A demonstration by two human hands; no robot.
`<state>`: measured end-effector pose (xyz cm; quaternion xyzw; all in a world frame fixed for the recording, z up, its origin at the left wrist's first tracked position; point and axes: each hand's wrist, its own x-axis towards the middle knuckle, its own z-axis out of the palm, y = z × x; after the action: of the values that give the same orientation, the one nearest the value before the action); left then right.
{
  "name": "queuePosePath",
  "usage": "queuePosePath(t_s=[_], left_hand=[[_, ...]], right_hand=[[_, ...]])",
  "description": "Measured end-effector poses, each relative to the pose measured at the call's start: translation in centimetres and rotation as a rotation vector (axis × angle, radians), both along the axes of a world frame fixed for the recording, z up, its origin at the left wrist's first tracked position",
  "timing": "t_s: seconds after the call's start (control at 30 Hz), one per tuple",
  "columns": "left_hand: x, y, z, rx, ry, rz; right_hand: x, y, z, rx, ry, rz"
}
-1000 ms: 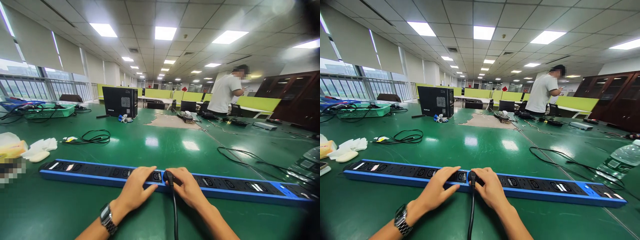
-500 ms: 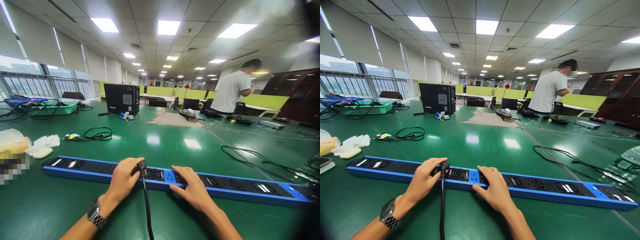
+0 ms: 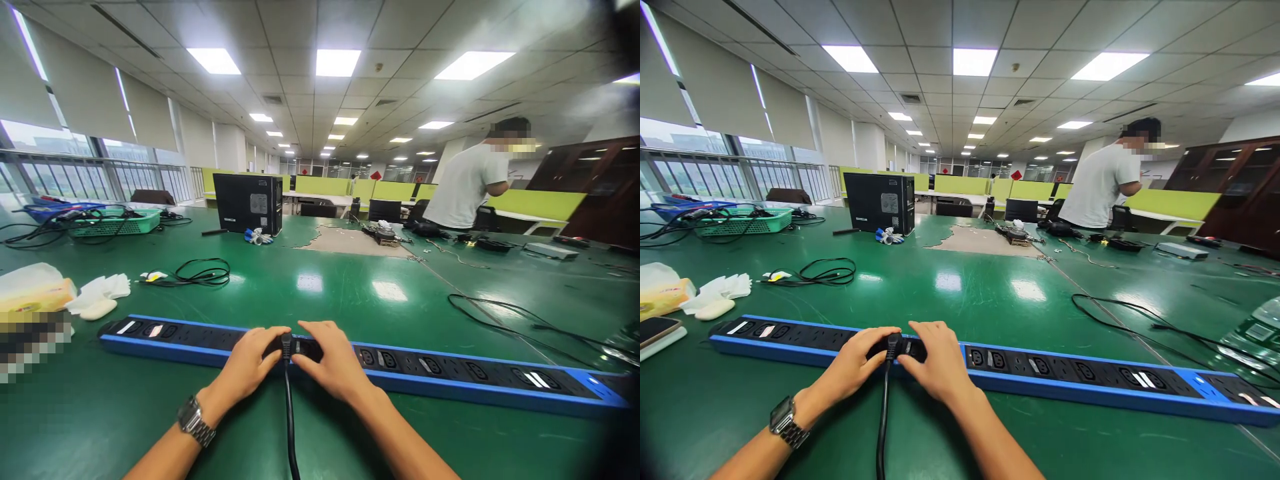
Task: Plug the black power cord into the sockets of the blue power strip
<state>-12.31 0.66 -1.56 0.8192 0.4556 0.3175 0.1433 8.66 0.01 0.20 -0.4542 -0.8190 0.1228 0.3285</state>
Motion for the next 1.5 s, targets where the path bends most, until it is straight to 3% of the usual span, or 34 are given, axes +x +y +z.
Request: queuePosePath(t_s=[0.13,0.33,0.43,0.57,0.63,0.73,0.87,1.03,1.17,1.27,1.37,1.5], left_hand=[[-0.4,0.0,0.4,0.023,0.06,-0.01],[-1.1,-0.4,0.8,-0.003,0.034,-0.076],[-1.0,-0.5,0.7,-0.033,0.035,-0.04],[-0.6,-0.5,0.6,-0.028,0.041,0.005],[-0.3,-0.5,0.6,-0.015,0.015,0.03],[0.3,-0.6,0.8,0.006,-0.067,0.052],[2.5,-0.8,1.3,0.018,-0.145,-0.017],[8.5,-0.8,1.3,0.034,-0.077,-0.189],[11.7,-0.6,1.3,0.082,-0.02,-0.141],[9.7,-0.3,1.8,0.152,-0.085,-0.047],[4.9,-0.1,2.2,0.183,-0.111,0.051],[0.2,-0.1,1.4,0.061,-0.093,0.046]], right_hand=[[-2.7,1.0,-0.2,0.03,-0.004,0.077],[-3.6,1.0,-0.9,0.145,-0.011,-0.001],[-1.4,0.5,-0.7,0.196,0.081,-0.112],[4.2,-0.6,-1.4,0.111,0.097,-0.292],[6.3,-1.1,-2.1,0.068,0.064,-0.317],[7.4,-1.6,-2.8,0.07,0.012,-0.277],[6.7,-1.7,-2.9,0.08,-0.059,-0.257],[7.1,-2.1,-3.1,0.082,-0.183,-0.364],[7.5,-2.5,-3.3,0.067,-0.237,-0.384],[7.5,-2.5,-3.3,0.06,-0.246,-0.382],[7.4,-2.3,-3.4,0.061,-0.232,-0.402],[7.4,-2.3,-3.6,0.06,-0.18,-0.387]])
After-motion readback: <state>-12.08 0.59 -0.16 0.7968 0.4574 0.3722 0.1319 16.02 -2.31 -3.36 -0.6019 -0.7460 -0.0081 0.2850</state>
